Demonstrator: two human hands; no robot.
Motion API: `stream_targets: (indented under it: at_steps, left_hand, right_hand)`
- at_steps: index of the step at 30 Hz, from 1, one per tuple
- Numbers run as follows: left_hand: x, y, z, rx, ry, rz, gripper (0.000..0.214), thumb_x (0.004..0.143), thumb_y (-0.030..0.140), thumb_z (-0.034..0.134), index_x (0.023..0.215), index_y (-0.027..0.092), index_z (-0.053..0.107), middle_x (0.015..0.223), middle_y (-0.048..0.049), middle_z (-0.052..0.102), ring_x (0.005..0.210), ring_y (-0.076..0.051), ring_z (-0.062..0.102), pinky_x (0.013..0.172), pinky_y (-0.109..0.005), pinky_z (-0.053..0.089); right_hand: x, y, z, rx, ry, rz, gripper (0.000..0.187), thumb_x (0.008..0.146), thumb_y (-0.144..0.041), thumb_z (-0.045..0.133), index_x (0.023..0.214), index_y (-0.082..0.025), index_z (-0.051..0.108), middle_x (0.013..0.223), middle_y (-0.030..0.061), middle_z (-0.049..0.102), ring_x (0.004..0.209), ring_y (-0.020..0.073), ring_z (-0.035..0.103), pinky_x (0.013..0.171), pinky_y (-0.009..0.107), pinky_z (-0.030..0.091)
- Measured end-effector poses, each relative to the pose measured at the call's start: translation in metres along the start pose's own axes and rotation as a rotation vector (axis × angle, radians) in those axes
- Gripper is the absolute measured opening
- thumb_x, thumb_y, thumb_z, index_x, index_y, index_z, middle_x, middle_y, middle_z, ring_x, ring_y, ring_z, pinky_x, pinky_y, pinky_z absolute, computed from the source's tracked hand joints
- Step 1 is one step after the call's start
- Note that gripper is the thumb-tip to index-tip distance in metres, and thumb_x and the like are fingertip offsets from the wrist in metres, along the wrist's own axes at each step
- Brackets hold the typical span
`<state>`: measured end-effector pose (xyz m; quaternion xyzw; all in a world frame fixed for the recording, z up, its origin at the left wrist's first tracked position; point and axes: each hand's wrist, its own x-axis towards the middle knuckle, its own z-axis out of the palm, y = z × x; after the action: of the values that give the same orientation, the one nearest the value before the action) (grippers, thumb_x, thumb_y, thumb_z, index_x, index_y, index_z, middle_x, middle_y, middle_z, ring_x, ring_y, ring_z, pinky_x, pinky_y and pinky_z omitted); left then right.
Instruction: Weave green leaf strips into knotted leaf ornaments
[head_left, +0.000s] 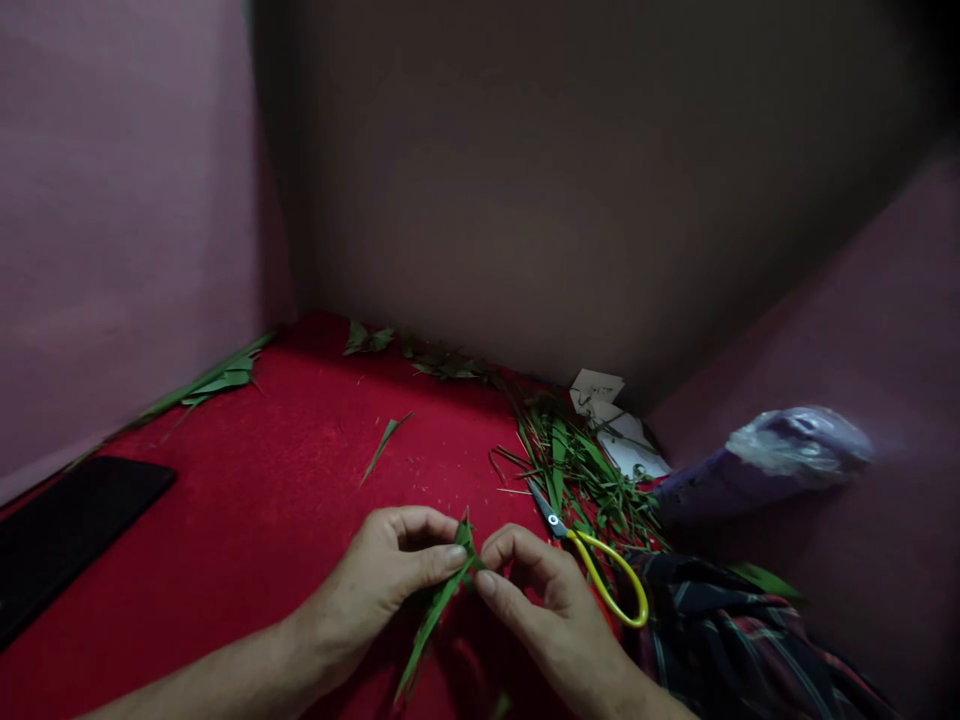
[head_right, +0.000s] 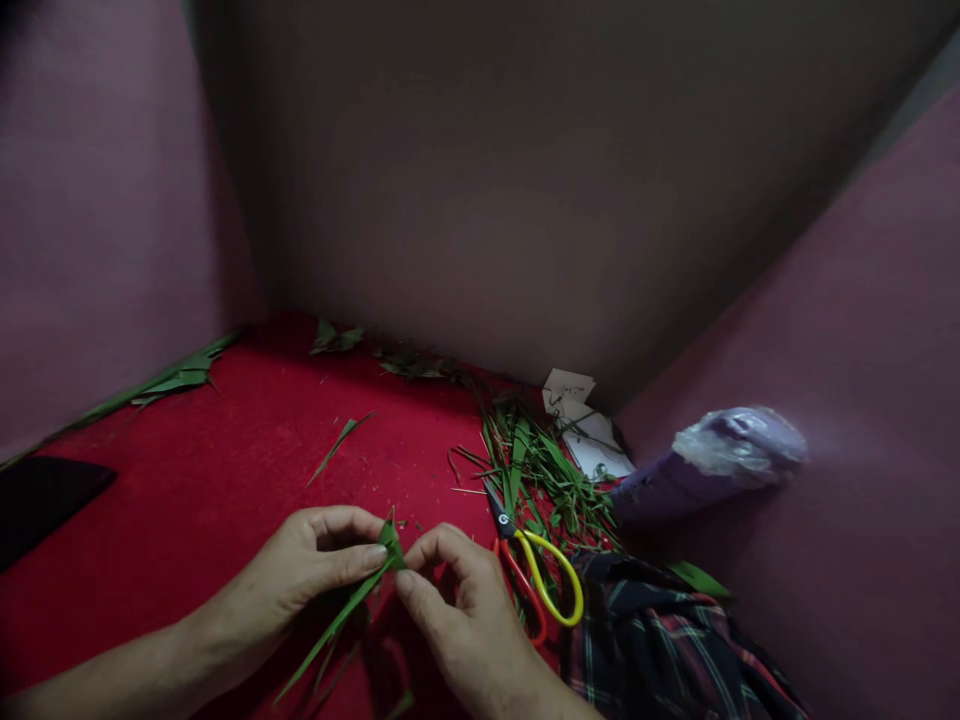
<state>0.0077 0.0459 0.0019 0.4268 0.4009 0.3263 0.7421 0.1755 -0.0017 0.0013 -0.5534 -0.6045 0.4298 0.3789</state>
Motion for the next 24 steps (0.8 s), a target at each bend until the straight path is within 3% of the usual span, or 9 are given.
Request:
stream_targets:
  at_steps: [2, 11, 20, 24]
  left_hand:
    - [0.001, -0.001, -0.001, -0.026, -0.016, -0.014, 0.024, 0.059, 0.029, 0.079, 0.072, 0.012, 0.067, 0.062, 0.0013, 0.062, 0.055, -0.009, 0.052, 0.054, -0.02, 0.039]
    - [0.005, -0.004, -0.004, -0.171, -0.174, -0.132, 0.027, 0.061, 0.025, 0.078, 0.08, 0.01, 0.064, 0.061, -0.0046, 0.068, 0.047, -0.01, 0.058, 0.048, -0.018, 0.044]
    - [0.008, -0.015, -0.007, -0.387, -0.292, -0.251, 0.028, 0.065, 0.017, 0.076, 0.087, 0.012, 0.058, 0.061, -0.0053, 0.068, 0.046, -0.009, 0.06, 0.046, -0.016, 0.046]
    - [0.009, -0.016, -0.005, -0.395, -0.304, -0.274, 0.023, 0.068, 0.016, 0.074, 0.081, 0.014, 0.055, 0.059, -0.0046, 0.067, 0.044, -0.009, 0.06, 0.044, -0.015, 0.044]
  right_hand:
    - [-0.001, -0.001, -0.001, -0.033, 0.004, -0.018, 0.014, 0.084, -0.026, 0.054, 0.073, -0.018, 0.054, 0.068, -0.002, 0.051, 0.063, 0.0114, 0.046, 0.058, 0.022, 0.037]
    - [-0.004, -0.003, -0.007, -0.312, 0.04, -0.361, 0.01, 0.085, -0.014, 0.048, 0.079, -0.019, 0.055, 0.076, 0.0036, 0.058, 0.071, 0.0153, 0.053, 0.065, 0.027, 0.039]
    - [-0.008, -0.007, -0.005, -0.342, 0.058, -0.467, 0.009, 0.084, -0.016, 0.052, 0.084, -0.017, 0.061, 0.073, 0.0064, 0.064, 0.066, 0.0166, 0.057, 0.062, 0.028, 0.041]
    - [-0.009, -0.01, -0.003, -0.238, 0.045, -0.362, 0.012, 0.085, -0.018, 0.051, 0.079, -0.017, 0.061, 0.07, 0.0049, 0.063, 0.062, 0.0147, 0.057, 0.061, 0.026, 0.042]
